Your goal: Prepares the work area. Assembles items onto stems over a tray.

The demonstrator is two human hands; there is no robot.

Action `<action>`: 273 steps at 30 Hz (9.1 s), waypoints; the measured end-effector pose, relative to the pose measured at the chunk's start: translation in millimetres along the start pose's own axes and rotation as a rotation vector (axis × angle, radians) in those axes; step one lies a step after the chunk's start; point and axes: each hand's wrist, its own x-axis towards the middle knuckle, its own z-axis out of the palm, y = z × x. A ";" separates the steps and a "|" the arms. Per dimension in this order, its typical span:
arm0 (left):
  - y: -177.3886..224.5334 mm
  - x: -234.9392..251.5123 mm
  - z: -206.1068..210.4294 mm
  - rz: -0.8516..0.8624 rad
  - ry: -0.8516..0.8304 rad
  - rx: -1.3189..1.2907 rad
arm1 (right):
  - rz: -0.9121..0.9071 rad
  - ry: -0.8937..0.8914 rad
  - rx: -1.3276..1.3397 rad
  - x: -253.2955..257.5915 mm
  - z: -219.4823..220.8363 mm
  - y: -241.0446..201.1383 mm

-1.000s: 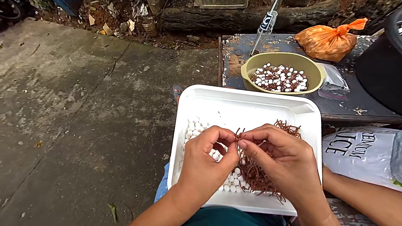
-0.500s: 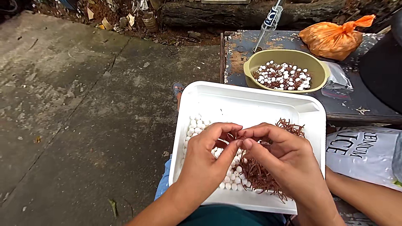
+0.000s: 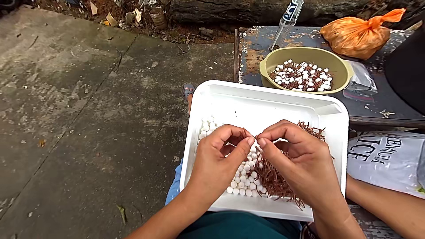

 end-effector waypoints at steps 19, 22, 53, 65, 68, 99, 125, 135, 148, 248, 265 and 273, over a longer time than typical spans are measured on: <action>-2.8 4.7 -10.2 0.028 0.068 0.073 | 0.126 -0.091 -0.177 5.0 4.4 20.4; 0.0 3.4 -6.8 -0.001 0.076 0.047 | 0.274 -0.066 0.253 8.2 -1.7 7.3; 3.4 4.8 0.4 0.105 0.092 0.130 | 0.285 -0.003 0.535 2.3 4.2 -0.3; 10.9 10.1 -19.2 -0.006 0.136 0.130 | 0.024 -0.277 -0.634 3.5 11.1 28.6; 10.3 8.3 -19.5 -0.008 0.086 0.188 | 0.005 -0.246 -0.561 4.3 8.4 31.0; 15.5 4.5 -12.9 -0.100 -0.104 0.279 | 0.297 -0.202 0.472 11.1 -11.5 10.1; 6.4 7.3 -3.1 -0.198 0.057 -0.058 | 0.564 -0.222 0.670 -1.1 5.8 1.1; -6.0 4.6 -3.0 -0.078 0.036 0.113 | 0.441 -0.116 0.420 -4.4 4.0 10.0; -2.4 4.2 -23.3 -0.137 -0.140 0.393 | 0.300 0.193 -0.161 59.4 -121.7 35.1; 18.7 17.0 -8.4 -0.544 -0.053 -0.405 | 0.236 -0.043 0.120 14.4 -34.2 13.1; 15.5 13.9 -6.2 -0.471 -0.038 -0.263 | 0.708 -0.088 0.919 14.3 -6.4 7.5; 12.9 14.9 -8.6 -0.479 -0.044 -0.221 | 0.696 -0.064 0.898 13.3 -3.9 7.3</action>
